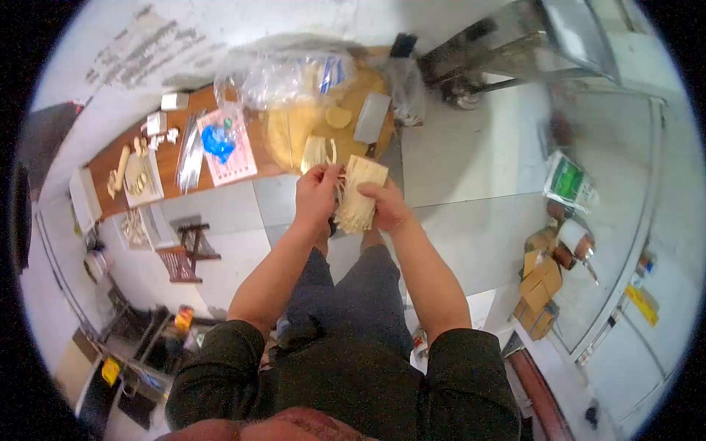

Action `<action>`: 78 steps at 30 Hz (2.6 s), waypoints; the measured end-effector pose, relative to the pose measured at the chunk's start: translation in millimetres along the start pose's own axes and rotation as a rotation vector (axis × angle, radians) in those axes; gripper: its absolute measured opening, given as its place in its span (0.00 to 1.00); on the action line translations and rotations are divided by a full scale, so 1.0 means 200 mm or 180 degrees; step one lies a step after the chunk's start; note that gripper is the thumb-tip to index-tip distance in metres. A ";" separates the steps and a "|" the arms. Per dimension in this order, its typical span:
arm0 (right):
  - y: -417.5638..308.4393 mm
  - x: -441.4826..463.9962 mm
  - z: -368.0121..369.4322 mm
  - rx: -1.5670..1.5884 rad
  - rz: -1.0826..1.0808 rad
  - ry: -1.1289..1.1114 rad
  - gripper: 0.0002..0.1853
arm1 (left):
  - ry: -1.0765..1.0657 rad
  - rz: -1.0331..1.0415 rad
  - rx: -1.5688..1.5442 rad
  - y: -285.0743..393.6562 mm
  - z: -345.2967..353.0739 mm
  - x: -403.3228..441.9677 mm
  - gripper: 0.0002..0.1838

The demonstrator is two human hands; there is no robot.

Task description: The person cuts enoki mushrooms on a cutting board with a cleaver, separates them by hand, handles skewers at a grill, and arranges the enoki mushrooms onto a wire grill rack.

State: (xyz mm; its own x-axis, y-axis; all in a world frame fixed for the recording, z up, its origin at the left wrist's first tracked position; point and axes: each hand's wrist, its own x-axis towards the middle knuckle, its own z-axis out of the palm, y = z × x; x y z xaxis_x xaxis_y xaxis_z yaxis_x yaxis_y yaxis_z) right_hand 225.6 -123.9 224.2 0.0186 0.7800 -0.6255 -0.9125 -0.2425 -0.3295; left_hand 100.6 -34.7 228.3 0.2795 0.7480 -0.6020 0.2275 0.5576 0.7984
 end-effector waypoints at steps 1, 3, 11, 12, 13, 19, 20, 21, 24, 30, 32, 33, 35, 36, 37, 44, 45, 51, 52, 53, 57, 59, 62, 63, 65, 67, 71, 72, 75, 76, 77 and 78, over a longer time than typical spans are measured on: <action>0.03 -0.04 0.02 0.0006 -0.0136 0.0157 0.29 | -0.0090 0.0316 0.0574 0.05 -0.01 -0.05 0.16; -0.01 -0.14 0.14 -0.0158 -0.0416 0.0475 0.26 | -0.0332 0.0775 0.1163 0.18 0.04 -0.16 0.17; -0.24 -0.64 0.08 -0.0704 -0.1003 0.1513 0.18 | -0.1347 0.0862 0.1505 0.30 0.45 -0.50 0.21; -0.27 -0.70 0.02 -0.0694 -0.1074 0.1661 0.17 | -0.1462 0.0972 0.1468 0.24 0.54 -0.52 0.22; -0.35 -0.77 0.04 -0.0677 -0.1149 0.1806 0.17 | -0.1580 0.1087 0.1435 0.23 0.65 -0.55 0.22; -0.68 -1.04 -0.61 0.0342 -0.1042 0.1180 0.35 | -0.2611 0.0256 0.1504 0.30 1.39 -0.84 0.24; -0.77 -1.15 -0.63 0.0492 -0.1096 0.1054 0.35 | -0.2624 0.0457 0.1423 0.38 1.50 -0.94 0.24; -0.87 -1.25 -0.64 0.0624 -0.1151 0.0933 0.36 | -0.2526 0.0355 0.1623 0.41 1.63 -1.00 0.24; -1.23 -1.55 -0.63 0.0825 -0.1153 0.1111 0.36 | -0.2324 0.0231 0.1844 0.31 1.98 -0.97 0.27; -1.93 -1.61 -0.69 0.0239 -0.1404 0.0793 0.33 | -0.2057 -0.0007 0.0762 0.57 2.48 -0.78 0.25; -2.15 -1.49 -0.76 0.0127 -0.1549 0.0778 0.33 | -0.2177 -0.0399 -0.0544 0.73 2.62 -0.69 0.21; -2.25 -1.45 -0.80 -0.0150 -0.1588 0.0916 0.31 | -0.2118 -0.0343 -0.0654 0.77 2.70 -0.59 0.20; -2.45 -1.42 -0.88 -0.0671 -0.1667 0.1244 0.28 | -0.2030 -0.0293 -0.0851 0.86 2.83 -0.37 0.19; -2.58 -1.41 -0.91 -0.0945 -0.1733 0.1409 0.26 | -0.1955 -0.0238 -0.0934 0.96 2.90 -0.29 0.18; -2.69 -1.44 -0.94 -0.1216 -0.1789 0.1587 0.25 | -0.1685 -0.0125 -0.0893 1.02 2.98 -0.19 0.17; -3.41 -1.53 -1.48 -0.1510 -0.1446 0.1985 0.16 | -0.0310 0.1097 0.0899 1.36 3.34 0.50 0.25; -3.51 -1.52 -1.55 -0.1452 -0.1431 0.2109 0.16 | -0.0047 0.1310 0.1402 1.41 3.38 0.54 0.23; -4.14 -1.32 -2.13 -0.1020 -0.1012 0.1696 0.12 | 0.1262 0.2266 0.3197 1.42 3.62 0.82 0.20; -4.27 -1.27 -2.18 -0.1227 -0.1021 0.1647 0.12 | 0.1345 0.2218 0.3415 1.36 3.67 0.87 0.21; -4.39 -1.21 -2.25 -0.1390 -0.0944 0.1558 0.12 | 0.1406 0.2063 0.3664 1.34 3.74 0.85 0.23; -4.91 -0.93 -2.19 -0.2119 -0.0777 0.1340 0.11 | 0.1797 0.1389 0.3889 1.41 3.94 0.77 0.34; -5.16 -0.71 -2.15 -0.2389 -0.0657 0.1054 0.11 | 0.2043 0.1261 0.3913 1.45 4.00 0.77 0.40; -5.53 -0.33 -1.88 -0.2991 -0.0854 0.0932 0.11 | 0.2272 0.1015 0.3823 1.48 4.06 0.73 0.46; -5.64 -0.14 -1.88 -0.3092 -0.0935 0.0602 0.12 | 0.2320 0.0946 0.3747 1.51 4.09 0.73 0.48; -5.84 0.04 -1.60 -0.3182 -0.1008 0.0569 0.12 | 0.2478 0.0829 0.3644 1.59 4.18 0.70 0.49; -6.05 0.38 -1.58 -0.3787 -0.1189 0.0585 0.18 | 0.2864 0.1119 0.3574 1.60 4.27 0.72 0.47; -6.46 0.79 -1.52 -0.5486 -0.1571 0.1045 0.25 | 0.2882 0.1573 0.2862 1.76 4.52 0.82 0.37; -6.56 0.82 -1.47 -0.6082 -0.1407 0.1122 0.27 | 0.2880 0.1707 0.2716 1.82 4.59 0.87 0.32; -6.80 0.91 -1.35 -0.6881 -0.1071 0.1324 0.29 | 0.2712 0.1619 0.2441 1.99 4.78 1.00 0.30; -6.89 1.00 -1.38 -0.6930 -0.1082 0.1315 0.27 | 0.2714 0.1605 0.2374 2.07 4.82 1.04 0.27; -6.97 1.11 -1.44 -0.6970 -0.1112 0.1312 0.26 | 0.2670 0.1603 0.2287 2.12 4.85 1.08 0.26; -7.07 1.21 -1.49 -0.7017 -0.0985 0.1249 0.26 | 0.2634 0.1621 0.2189 2.16 4.88 1.13 0.25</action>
State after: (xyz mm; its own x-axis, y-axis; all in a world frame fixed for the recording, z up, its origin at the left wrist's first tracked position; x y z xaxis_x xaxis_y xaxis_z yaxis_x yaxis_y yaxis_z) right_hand 1642.0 235.0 327.5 0.3317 0.8591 -0.3897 0.8557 -0.4479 -0.2590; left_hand 1171.5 23.9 423.7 -0.1471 0.9734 0.1758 0.7879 0.0078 0.6158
